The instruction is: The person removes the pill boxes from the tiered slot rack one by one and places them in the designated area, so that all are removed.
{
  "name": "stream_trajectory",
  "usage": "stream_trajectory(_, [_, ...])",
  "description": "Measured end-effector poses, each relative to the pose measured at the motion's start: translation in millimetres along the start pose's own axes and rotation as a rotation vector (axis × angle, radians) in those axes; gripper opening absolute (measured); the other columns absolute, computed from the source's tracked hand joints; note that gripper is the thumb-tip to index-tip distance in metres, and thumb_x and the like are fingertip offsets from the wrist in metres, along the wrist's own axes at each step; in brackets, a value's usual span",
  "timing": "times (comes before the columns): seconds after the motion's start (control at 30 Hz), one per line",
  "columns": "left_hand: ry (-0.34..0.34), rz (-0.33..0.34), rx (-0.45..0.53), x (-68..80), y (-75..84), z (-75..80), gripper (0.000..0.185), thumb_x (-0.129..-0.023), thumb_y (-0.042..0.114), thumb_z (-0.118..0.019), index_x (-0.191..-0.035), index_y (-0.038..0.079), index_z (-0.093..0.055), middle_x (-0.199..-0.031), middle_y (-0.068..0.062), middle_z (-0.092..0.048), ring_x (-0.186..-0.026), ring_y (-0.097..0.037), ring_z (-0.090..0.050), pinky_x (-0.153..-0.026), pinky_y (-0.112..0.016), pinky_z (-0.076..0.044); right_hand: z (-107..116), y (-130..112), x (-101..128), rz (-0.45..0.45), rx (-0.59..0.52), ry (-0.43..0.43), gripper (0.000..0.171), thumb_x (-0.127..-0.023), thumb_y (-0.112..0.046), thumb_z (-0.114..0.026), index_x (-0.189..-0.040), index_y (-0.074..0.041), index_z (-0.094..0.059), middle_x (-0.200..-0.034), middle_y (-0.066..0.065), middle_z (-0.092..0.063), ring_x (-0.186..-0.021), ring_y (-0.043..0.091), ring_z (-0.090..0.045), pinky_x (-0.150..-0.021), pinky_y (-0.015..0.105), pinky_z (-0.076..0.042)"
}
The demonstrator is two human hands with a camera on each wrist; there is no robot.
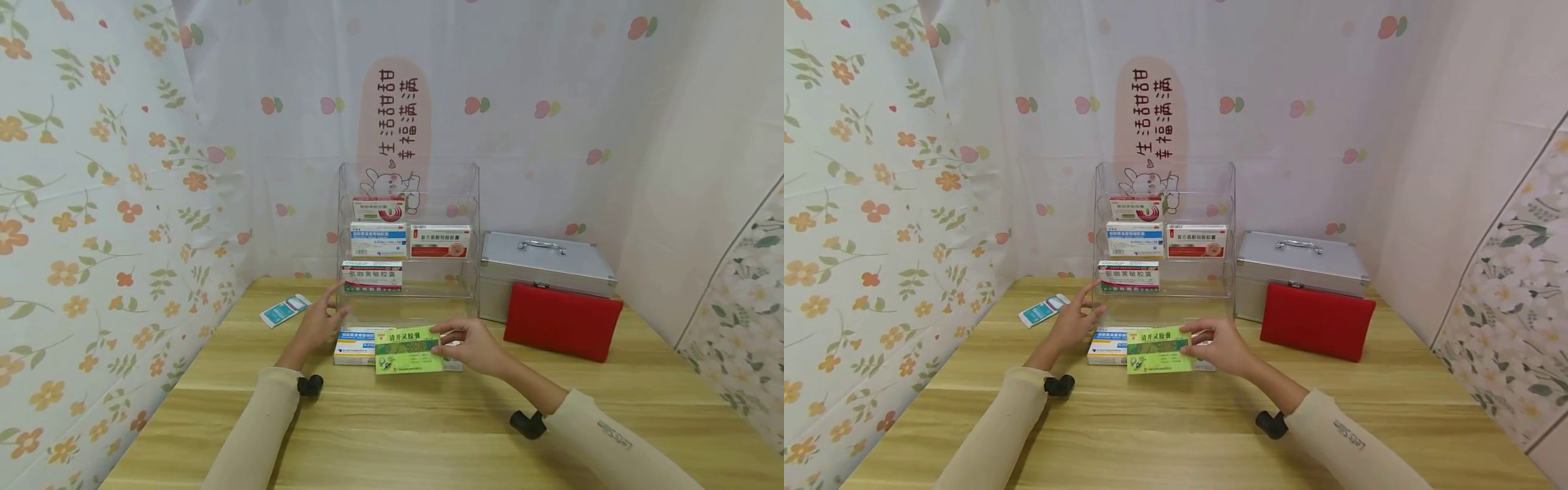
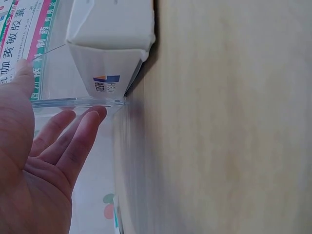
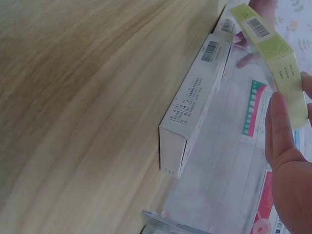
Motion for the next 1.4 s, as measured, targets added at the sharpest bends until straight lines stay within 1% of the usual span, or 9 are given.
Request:
stream_trajectory(0.17, [0.001,0.006,-0.006,0.4,-0.1,-1.0,0.063,-0.100,0.031,-0.060,-0.155,0.035,-0.029,-0.121,-0.020,-0.066,-0.088,-0.030,-0.068,-0.076,-0.045,-0.054,-3,0,3,0.018,-0.011,-0.023,0.033,-0.084,-0.008,-0.079,-0.115,0.003,-0.070,-0.118,0.021,-0.067,-0.098,0.028,-0.070,-0.077,0.031,-0.058])
stream_trajectory(0.27, [0.004,0.002,-0.010,0.6,0.1,-1.1,0.063,-0.100,0.030,-0.061,-0.154,0.034,-0.029,-0.121,-0.020,-0.066,-0.089,-0.030,-0.068,-0.077,-0.045,-0.055,-5,0,5,0.005,-0.023,-0.037,0.033,-0.084,-0.008,-0.079,-0.114,0.003,-0.070,-0.117,0.021,-0.066,-0.098,0.027,-0.070,-0.078,0.031,-0.058])
stream_trajectory(0.5, [0.004,-0.003,-0.004,0.5,1.0,-0.3,0.063,-0.100,0.031,-0.060,-0.155,0.034,-0.029,-0.119,-0.019,-0.067,-0.077,-0.024,-0.066,-0.070,-0.039,-0.052,-10,3,8,-0.043,-0.050,-0.059,0.033,-0.084,-0.006,-0.079,-0.113,0.003,-0.070,-0.120,0.022,-0.064,-0.099,0.030,-0.069,-0.078,0.030,-0.057])
stream_trajectory(0.67, [0.003,-0.002,-0.015,0.1,0.5,-0.6,0.062,-0.101,0.033,-0.060,-0.155,0.034,-0.029,-0.119,-0.019,-0.067,-0.081,-0.024,-0.066,-0.072,-0.040,-0.053,-12,3,10,-0.040,-0.047,-0.066,0.031,-0.084,-0.006,-0.079,-0.113,0.003,-0.070,-0.121,0.022,-0.063,-0.094,0.031,-0.070,-0.076,0.030,-0.058])
stream_trajectory(0.8, [-0.001,0.011,-0.016,0.4,0.3,-0.6,0.062,-0.101,0.033,-0.059,-0.154,0.035,-0.029,-0.120,-0.019,-0.067,-0.085,-0.027,-0.067,-0.075,-0.043,-0.054,-14,3,11,-0.025,-0.023,-0.085,0.030,-0.086,-0.008,-0.078,-0.113,0.002,-0.070,-0.119,0.021,-0.063,-0.095,0.033,-0.069,-0.077,0.029,-0.057])
stream_trajectory(1.03, [0.004,-0.005,-0.013,1.1,0.3,-0.6,0.061,-0.101,0.031,-0.060,-0.154,0.034,-0.030,-0.118,-0.018,-0.068,-0.082,-0.026,-0.067,-0.073,-0.041,-0.053,-21,4,14,-0.070,-0.074,-0.164,0.033,-0.089,-0.006,-0.073,-0.119,0.007,-0.065,-0.112,0.022,-0.064,-0.080,0.034,-0.072,-0.068,0.047,-0.059])
stream_trajectory(1.17, [0.007,-0.009,-0.013,0.9,0.0,-1.1,0.062,-0.101,0.032,-0.060,-0.154,0.035,-0.029,-0.117,-0.018,-0.068,-0.080,-0.024,-0.066,-0.072,-0.040,-0.053,-24,3,14,-0.077,-0.041,-0.196,0.035,-0.089,-0.008,-0.074,-0.120,0.007,-0.066,-0.112,0.022,-0.065,-0.077,0.031,-0.072,-0.066,0.042,-0.059])
stream_trajectory(1.27, [0.013,-0.010,-0.014,0.6,-0.3,-1.1,0.062,-0.101,0.032,-0.060,-0.155,0.035,-0.030,-0.117,-0.018,-0.068,-0.077,-0.024,-0.066,-0.072,-0.040,-0.053,-27,3,14,-0.102,-0.027,-0.229,0.038,-0.088,-0.010,-0.076,-0.122,0.005,-0.065,-0.116,0.023,-0.065,-0.081,0.029,-0.072,-0.067,0.040,-0.059])
stream_trajectory(1.4, [0.010,-0.006,-0.014,1.0,-0.7,-1.1,0.062,-0.101,0.032,-0.060,-0.155,0.034,-0.029,-0.118,-0.018,-0.068,-0.079,-0.024,-0.066,-0.074,-0.042,-0.054,-31,2,15,-0.148,-0.018,-0.263,0.041,-0.087,-0.010,-0.077,-0.125,0.002,-0.065,-0.121,0.024,-0.063,-0.097,0.031,-0.067,-0.068,0.037,-0.059])
Point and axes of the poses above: each hand's wrist, its own x-axis away from the middle knuckle, its own z-axis out of the back of the hand, y = z × x, the point moved 4 cm from there along -x, towards the middle knuckle
